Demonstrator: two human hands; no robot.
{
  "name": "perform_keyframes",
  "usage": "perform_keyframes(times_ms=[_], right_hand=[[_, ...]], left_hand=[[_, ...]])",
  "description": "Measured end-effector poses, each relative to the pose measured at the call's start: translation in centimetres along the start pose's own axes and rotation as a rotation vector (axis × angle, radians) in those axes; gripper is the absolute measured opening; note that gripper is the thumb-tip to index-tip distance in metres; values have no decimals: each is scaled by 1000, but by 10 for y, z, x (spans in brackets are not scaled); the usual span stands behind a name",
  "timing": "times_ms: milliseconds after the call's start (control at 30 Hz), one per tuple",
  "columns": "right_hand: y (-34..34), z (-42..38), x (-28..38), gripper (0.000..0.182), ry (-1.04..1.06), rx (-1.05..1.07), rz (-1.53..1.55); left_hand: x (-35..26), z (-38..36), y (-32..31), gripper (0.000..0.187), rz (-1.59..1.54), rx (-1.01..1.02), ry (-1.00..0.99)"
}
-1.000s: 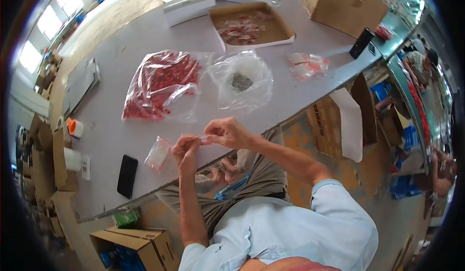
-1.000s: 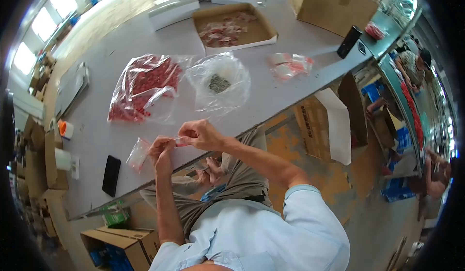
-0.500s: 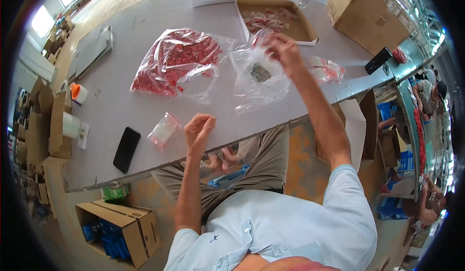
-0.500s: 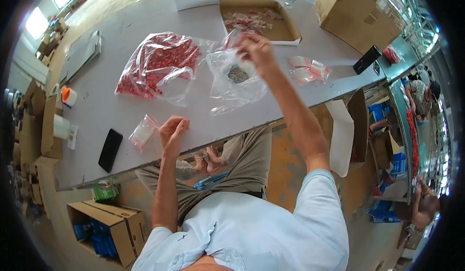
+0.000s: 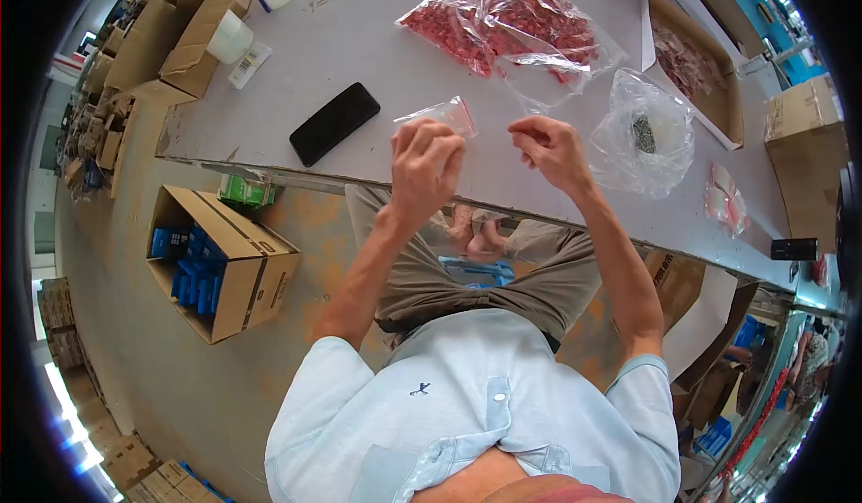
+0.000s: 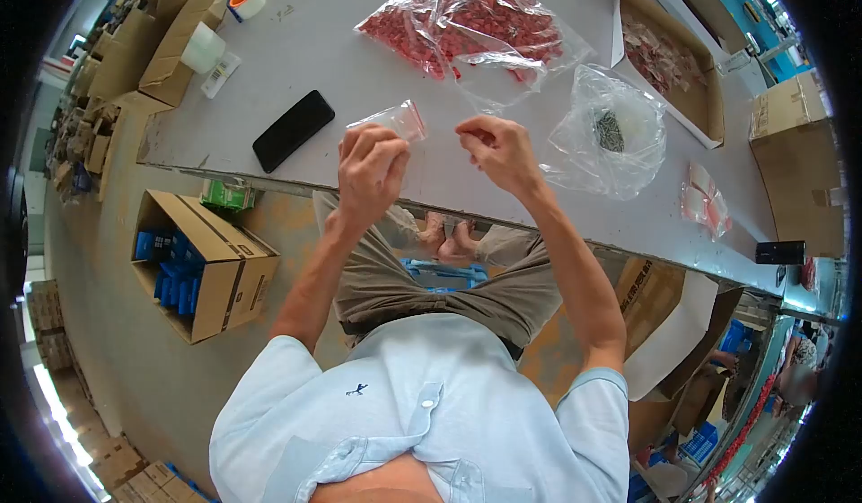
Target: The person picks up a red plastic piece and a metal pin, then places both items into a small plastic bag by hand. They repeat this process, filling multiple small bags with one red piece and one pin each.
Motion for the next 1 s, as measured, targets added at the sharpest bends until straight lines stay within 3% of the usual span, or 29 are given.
perform_keyframes(times_ms=[100, 333, 433, 500, 700, 833, 1000], right_hand=[[-18, 43, 8, 21, 170, -114, -181], [-42, 83, 19, 27, 26, 29, -359], [-47, 83, 14, 23, -21, 138, -293], [-48, 81, 2, 20, -56, 130, 15], [-44, 73, -9, 21, -51, 146, 341], [-41, 71, -7, 27, -50, 107, 312], [-45, 75, -11, 34, -67, 117, 152]], left_hand=[[17, 3, -6, 23, 94, 58, 68], [24, -3, -11, 29, 85, 121, 113], [24, -2, -11, 28, 84, 128, 114], [24, -3, -9, 27, 62, 104, 130], [24, -3, -10, 24, 66, 103, 129], [25, -5, -10, 24, 60, 95, 126], [17, 2, -7, 55, 66, 137, 147]])
Point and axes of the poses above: each hand's wrist, its own z-axis towards the middle knuckle, its own y-axis out of the back of the hand, x = y × z, the point moved 6 cm from there along z, towards the middle knuckle, and after that the axes turned 11 degrees about -z, right-handed, at the moved point
